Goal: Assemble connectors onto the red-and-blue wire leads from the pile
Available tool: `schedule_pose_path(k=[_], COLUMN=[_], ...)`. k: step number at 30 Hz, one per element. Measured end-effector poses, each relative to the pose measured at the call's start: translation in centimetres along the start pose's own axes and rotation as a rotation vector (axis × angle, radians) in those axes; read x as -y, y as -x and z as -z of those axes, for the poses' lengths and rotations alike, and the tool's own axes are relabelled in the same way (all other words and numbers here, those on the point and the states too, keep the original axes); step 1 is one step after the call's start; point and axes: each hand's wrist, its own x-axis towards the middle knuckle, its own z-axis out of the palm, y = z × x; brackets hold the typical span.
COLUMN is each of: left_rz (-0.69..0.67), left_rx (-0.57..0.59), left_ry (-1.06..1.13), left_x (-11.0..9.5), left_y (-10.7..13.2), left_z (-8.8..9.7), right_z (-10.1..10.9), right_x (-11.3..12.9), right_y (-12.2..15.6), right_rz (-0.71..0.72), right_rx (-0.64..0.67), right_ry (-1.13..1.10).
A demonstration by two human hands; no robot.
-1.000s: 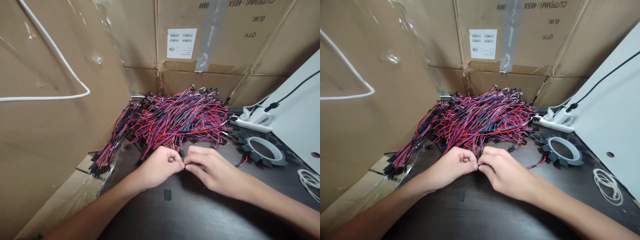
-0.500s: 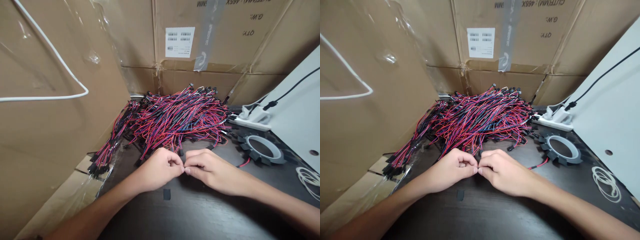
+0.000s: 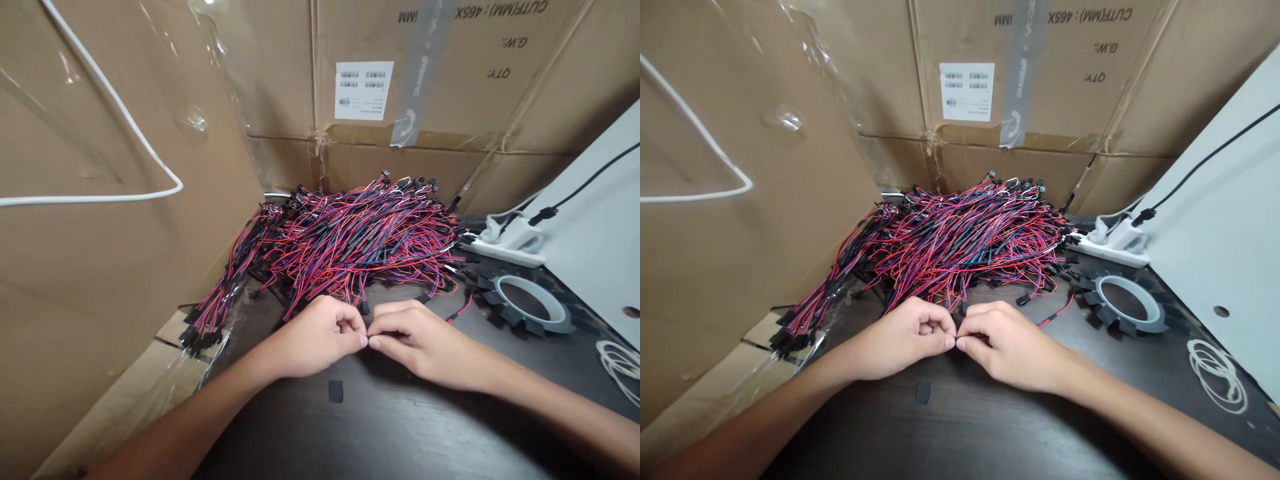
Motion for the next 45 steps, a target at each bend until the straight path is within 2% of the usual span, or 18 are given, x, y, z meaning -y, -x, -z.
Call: schedule_pose_path(k=[3, 5, 15, 18, 21, 24, 30, 34, 39, 42, 45], left_rz=[0.043, 0.058, 0.049, 0.13, 0.264, 0.324, 0.286, 0.263, 0.254, 0.258, 0.262], left_rx=[0.142, 0.176, 0.102, 0.162, 0.28, 0.348, 0.294, 0.249, 0.335, 0.298, 0.257], left_ry=[-0.112, -0.164, -0.088, 0.047, 0.307, 0.506, 0.552, 0.518, 0.433, 0.368, 0.337], left_x=[0.0, -0.1, 0.0, -0.1, -0.1, 0.1, 0.3, 0.0, -0.3, -0.4, -0.4], left_y=[0.2, 0.3, 0.3, 0.4, 0.4, 0.3, 0.3, 0.3, 0.4, 0.6, 0.7], left_z=[0.4, 0.6, -0.1, -0.1, -0.1, -0.4, -0.6, 0.0, 1.4, 1.8, 1.8], right_z=[0.1, 0.2, 0.1, 0.3, 0.7, 0.9, 0.9, 1.1, 1.6, 1.6, 1.0], right_x=[-0.2, -0.3, 0.1, 0.4, 0.6, 0.8, 1.0, 0.4, -0.1, -0.1, 0.1], right_y=[0.1, 0.2, 0.2, 0.2, 0.3, 0.4, 0.4, 0.2, 0.1, 0.2, 0.5], right_rz=[0.028, 0.026, 0.066, 0.068, 0.064, 0.083, 0.081, -0.012, -0.045, -0.035, -0.025], right_rx=[0.07, 0.082, 0.085, 0.099, 0.095, 0.089, 0.066, 0.067, 0.172, 0.136, 0.046], right_ry=[0.037, 0.06, 0.024, -0.017, -0.071, -0.093, -0.128, -0.198, -0.226, -0.149, -0.052])
